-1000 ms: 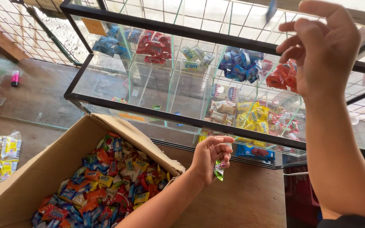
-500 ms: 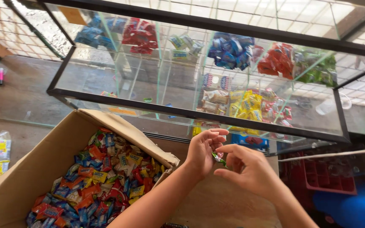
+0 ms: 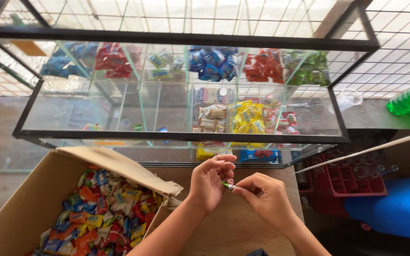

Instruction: The person stocks individual candies into a glass display case from a cardboard box.

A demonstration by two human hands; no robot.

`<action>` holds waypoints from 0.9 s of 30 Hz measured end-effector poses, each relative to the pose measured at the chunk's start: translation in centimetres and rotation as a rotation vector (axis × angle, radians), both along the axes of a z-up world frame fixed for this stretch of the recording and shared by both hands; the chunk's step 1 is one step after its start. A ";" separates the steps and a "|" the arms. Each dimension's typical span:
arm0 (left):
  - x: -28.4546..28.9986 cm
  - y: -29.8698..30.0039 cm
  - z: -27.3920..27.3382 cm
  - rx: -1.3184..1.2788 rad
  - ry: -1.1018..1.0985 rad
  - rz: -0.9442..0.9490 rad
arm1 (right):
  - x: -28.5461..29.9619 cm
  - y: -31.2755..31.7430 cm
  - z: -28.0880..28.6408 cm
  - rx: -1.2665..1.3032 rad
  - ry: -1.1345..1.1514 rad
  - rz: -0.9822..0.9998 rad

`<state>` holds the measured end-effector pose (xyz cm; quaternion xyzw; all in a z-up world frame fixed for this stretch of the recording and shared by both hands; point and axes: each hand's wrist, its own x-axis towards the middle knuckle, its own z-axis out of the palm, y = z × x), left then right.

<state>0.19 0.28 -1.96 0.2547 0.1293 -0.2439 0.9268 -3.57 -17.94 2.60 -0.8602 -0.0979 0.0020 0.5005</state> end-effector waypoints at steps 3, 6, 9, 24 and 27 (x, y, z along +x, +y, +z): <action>0.3 0.3 1.0 -0.008 -0.007 0.001 | 0.7 -2.2 0.3 0.053 -0.023 -0.055; 0.6 0.7 1.3 0.023 0.029 0.018 | 1.8 -5.6 2.2 0.189 -0.045 -0.131; 0.6 0.6 2.1 0.057 0.053 0.025 | 3.8 -8.3 7.3 0.267 -0.278 -0.185; 1.4 -0.2 1.2 0.096 0.097 -0.002 | 24.2 -23.3 7.4 1.453 -0.227 0.024; 1.5 -0.3 1.3 0.115 0.105 -0.001 | 24.9 -23.9 3.4 0.578 -0.805 -0.181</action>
